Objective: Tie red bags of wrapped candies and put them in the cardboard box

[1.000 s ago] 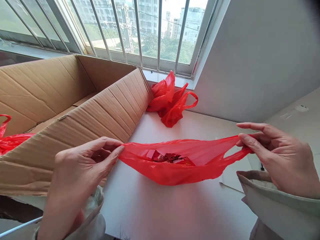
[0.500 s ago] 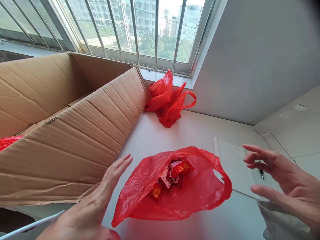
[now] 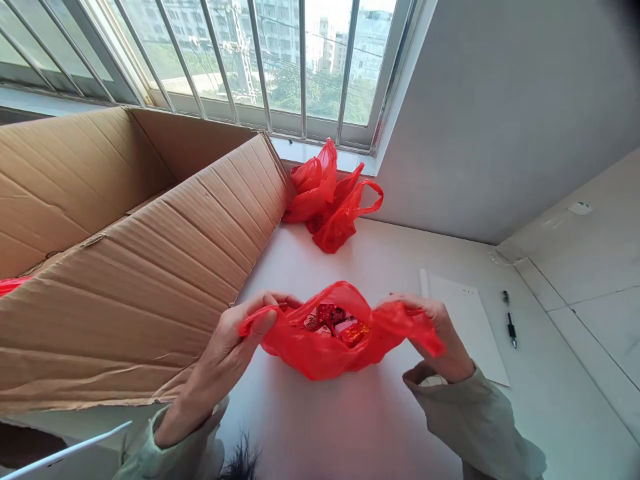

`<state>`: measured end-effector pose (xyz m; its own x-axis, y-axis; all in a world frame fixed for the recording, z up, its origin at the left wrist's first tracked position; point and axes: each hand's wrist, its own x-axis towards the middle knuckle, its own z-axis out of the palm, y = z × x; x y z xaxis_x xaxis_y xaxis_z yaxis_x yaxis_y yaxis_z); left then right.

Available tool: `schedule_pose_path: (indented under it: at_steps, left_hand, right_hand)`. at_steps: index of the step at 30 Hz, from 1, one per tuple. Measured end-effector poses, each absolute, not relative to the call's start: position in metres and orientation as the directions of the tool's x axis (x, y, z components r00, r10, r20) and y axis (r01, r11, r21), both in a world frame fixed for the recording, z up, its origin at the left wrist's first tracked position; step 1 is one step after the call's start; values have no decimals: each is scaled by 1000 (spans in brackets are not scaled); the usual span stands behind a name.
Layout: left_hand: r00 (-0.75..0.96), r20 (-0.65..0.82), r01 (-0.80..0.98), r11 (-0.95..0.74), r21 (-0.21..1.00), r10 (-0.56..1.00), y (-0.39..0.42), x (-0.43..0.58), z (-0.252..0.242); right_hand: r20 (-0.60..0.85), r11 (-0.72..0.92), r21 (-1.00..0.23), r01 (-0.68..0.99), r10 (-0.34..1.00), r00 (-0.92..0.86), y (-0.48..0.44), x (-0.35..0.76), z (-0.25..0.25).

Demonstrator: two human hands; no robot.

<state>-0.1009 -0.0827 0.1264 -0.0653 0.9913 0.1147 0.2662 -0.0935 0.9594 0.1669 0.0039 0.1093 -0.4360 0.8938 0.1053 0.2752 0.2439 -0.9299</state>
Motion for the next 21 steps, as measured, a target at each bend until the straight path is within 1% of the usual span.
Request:
schedule_pose_path:
  at_steps: [1,2,3,4,6,7,9,10,11,14,16,19,21]
  left_hand:
    - [-132,136,183,-110,977,982,-81,-96,135]
    - [-187,140,79,-127,989,972,-80,-92,142]
    - [-228,120,-20,-128,992,966,-78,-88,148]
    - [-245,97,-84,-121,989,965,-76,-84,152]
    - [-264,45,-136,-84,987,964,-71,-80,153]
    - [-270,14,-139,-54,989,963,-69,-80,151]
    - [-292,-33,-135,-7,991,956,-68,-84,144]
    - [-289,-38,-112,6,994,956,-69,-87,140]
    - [-293,-8,-68,-12,998,956,-71,-92,135]
    - [-207,60,219,-14,976,976,-80,-107,125]
    - [-122,60,385,-9,923,991,-87,-115,121]
    - [-27,88,485,-64,872,996,-97,-124,117]
    - [15,101,557,-92,825,995,-102,-127,114]
  right_hand:
    - [76,153,-962,227,946,-315,8,169,112]
    - [33,62,-988,140,980,-196,12,171,112]
    - [-16,-12,-999,32,994,-106,16,172,112]
    - [-53,-57,-996,-75,997,-62,18,174,110]
    - [-85,-99,-970,-220,994,-75,21,174,104]
    - [-92,-112,-962,-250,992,-91,22,174,101]
    - [-87,-106,-960,-261,993,-86,21,175,97]
    - [-68,-89,-964,-250,994,-90,20,176,97]
    - [-37,-58,-971,-233,995,-96,18,178,97]
    - [62,38,-991,-132,981,-183,14,181,101]
    - [71,60,-997,-43,945,-319,10,183,104]
    - [34,69,-997,42,826,-562,3,187,103]
    - [83,145,-988,51,786,-612,-1,191,99]
